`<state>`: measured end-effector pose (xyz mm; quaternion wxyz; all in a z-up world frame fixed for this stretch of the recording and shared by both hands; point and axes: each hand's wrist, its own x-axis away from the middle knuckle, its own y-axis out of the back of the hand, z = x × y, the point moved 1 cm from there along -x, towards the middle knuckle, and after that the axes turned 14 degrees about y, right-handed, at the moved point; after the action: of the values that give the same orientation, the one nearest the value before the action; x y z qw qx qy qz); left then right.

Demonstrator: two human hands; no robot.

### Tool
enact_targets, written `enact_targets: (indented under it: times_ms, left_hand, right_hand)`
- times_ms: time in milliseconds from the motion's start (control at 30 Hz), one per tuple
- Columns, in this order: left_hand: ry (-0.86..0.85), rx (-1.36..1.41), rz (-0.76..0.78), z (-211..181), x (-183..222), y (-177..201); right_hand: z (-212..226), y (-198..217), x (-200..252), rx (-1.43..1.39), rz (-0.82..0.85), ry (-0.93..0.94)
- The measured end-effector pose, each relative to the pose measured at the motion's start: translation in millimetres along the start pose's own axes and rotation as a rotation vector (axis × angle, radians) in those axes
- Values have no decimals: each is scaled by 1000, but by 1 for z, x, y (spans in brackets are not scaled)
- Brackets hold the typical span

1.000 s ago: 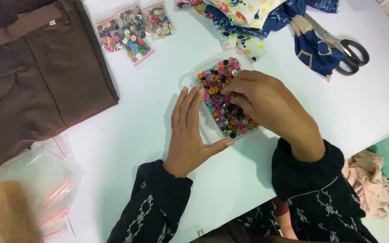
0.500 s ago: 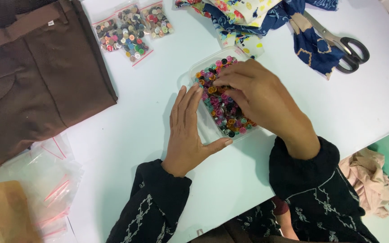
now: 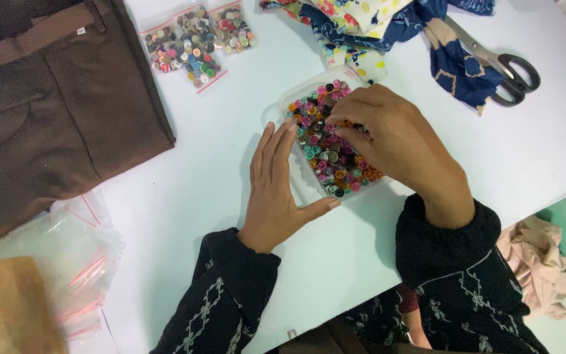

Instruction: The person sorts small colored buttons from a plastic container, places them into small plastic bags, and arranges the bags on a white table.

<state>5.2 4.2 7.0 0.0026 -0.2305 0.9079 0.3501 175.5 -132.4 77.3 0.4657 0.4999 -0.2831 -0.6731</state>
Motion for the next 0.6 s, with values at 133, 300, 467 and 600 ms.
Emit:
enact_targets:
  times_ms: [133, 300, 467, 600]
  left_hand:
    - [-17, 27, -31, -1, -6, 9]
    - [-137, -69, 20, -17, -37, 33]
    - [-150, -512, 133, -5, -73, 2]
    - [-26, -890, 341, -6, -98, -26]
  right_hand:
    - [6, 9, 2, -13, -35, -5]
    - [2, 4, 11, -11, -42, -89]
    - [19, 11, 14, 72, 111, -184]
    - [18, 1, 24, 139, 239, -256]
